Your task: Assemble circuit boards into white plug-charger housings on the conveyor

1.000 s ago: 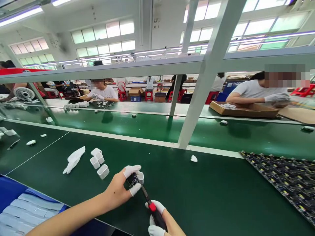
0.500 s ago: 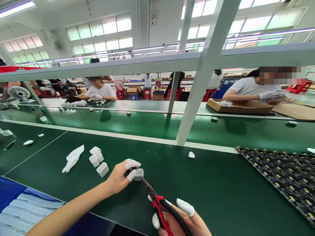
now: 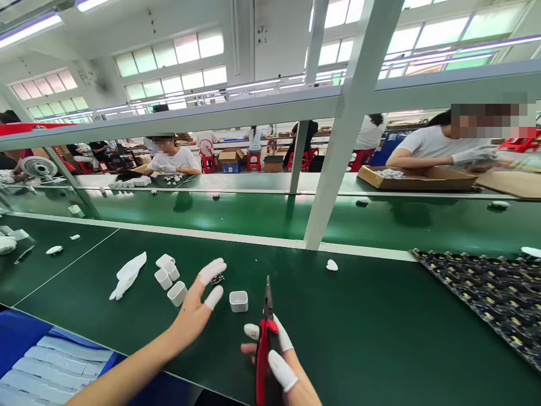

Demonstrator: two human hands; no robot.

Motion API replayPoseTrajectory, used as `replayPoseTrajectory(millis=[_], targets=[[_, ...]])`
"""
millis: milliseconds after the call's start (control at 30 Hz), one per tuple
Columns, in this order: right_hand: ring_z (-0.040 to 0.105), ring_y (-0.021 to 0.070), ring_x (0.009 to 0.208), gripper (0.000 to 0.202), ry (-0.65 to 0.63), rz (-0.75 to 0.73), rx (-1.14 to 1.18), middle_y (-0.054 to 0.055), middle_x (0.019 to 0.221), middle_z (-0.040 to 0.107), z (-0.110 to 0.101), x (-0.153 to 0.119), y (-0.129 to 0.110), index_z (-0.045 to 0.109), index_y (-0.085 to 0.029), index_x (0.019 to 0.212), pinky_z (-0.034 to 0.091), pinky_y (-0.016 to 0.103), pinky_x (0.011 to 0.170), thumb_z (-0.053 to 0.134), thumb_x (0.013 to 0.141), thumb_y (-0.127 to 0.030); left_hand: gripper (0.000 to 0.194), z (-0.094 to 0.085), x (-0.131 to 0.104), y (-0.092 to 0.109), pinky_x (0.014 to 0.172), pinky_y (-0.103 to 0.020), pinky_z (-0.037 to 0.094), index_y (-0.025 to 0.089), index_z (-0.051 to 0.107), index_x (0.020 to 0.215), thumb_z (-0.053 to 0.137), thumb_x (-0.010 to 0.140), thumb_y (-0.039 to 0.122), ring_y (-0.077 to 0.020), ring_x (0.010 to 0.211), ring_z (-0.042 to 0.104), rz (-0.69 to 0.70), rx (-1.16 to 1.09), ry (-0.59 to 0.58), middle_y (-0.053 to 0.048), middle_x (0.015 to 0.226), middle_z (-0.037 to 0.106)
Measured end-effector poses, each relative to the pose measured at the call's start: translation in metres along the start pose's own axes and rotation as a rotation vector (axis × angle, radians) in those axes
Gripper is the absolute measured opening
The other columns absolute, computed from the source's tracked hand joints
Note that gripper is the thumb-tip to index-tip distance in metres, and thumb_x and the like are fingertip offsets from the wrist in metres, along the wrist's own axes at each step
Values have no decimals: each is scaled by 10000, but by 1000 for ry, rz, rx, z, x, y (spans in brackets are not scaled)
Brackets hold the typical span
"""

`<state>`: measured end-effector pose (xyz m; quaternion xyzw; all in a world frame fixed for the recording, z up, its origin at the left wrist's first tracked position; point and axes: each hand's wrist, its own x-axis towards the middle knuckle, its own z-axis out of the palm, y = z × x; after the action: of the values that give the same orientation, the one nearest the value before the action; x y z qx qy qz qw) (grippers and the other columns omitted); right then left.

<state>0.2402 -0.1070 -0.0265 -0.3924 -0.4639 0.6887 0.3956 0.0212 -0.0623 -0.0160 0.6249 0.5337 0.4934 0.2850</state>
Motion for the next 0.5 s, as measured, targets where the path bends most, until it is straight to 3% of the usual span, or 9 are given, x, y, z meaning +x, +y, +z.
replayPoseTrajectory(millis=[100,167,233,333,400,500], targets=[[332,285,1391,661,48,-348,-426,116,1503,367,23,9,15,175,-261,1508,231,539,1137,419,915,-417,704,15,-35,25,1096,-500,349,256,315,1445,567,844,522,-310,1286,467,-142,-504,-338,-127,1426,447],[259,322,1417,694,24,-524,-734,108,1515,342,37,15,22,189,-268,1507,77,627,1137,471,875,-303,779,21,-54,29,1089,-495,356,241,249,1470,592,830,524,-304,1251,497,-179,-587,-376,-145,1378,488],[291,354,1397,744,-38,-623,-945,121,1503,359,45,21,24,204,-260,1506,73,671,1113,504,826,-225,703,18,-65,28,1132,-477,291,220,300,1450,568,858,490,-293,1286,452,-158,-485,-316,-144,1364,492],[309,386,1380,855,-220,-700,-1062,157,1530,291,42,29,20,139,-220,1520,278,625,1083,590,795,-267,573,-8,-65,23,1113,-454,319,208,404,1385,538,880,445,-283,1246,472,-124,-184,-212,-130,1313,526],[318,397,1372,896,-329,-710,-1086,163,1536,276,32,32,15,147,-223,1519,374,578,1047,642,783,-349,528,-39,-55,19,1041,-427,400,213,434,1350,531,878,429,-260,1123,554,-145,32,-70,-111,1217,579],[390,363,1342,769,-335,-659,-1152,148,1489,379,10,30,10,230,-242,1503,417,550,1034,592,836,-367,510,-105,-30,4,911,-402,475,215,470,1309,520,854,439,-254,969,612,-182,493,292,-95,1110,605]])
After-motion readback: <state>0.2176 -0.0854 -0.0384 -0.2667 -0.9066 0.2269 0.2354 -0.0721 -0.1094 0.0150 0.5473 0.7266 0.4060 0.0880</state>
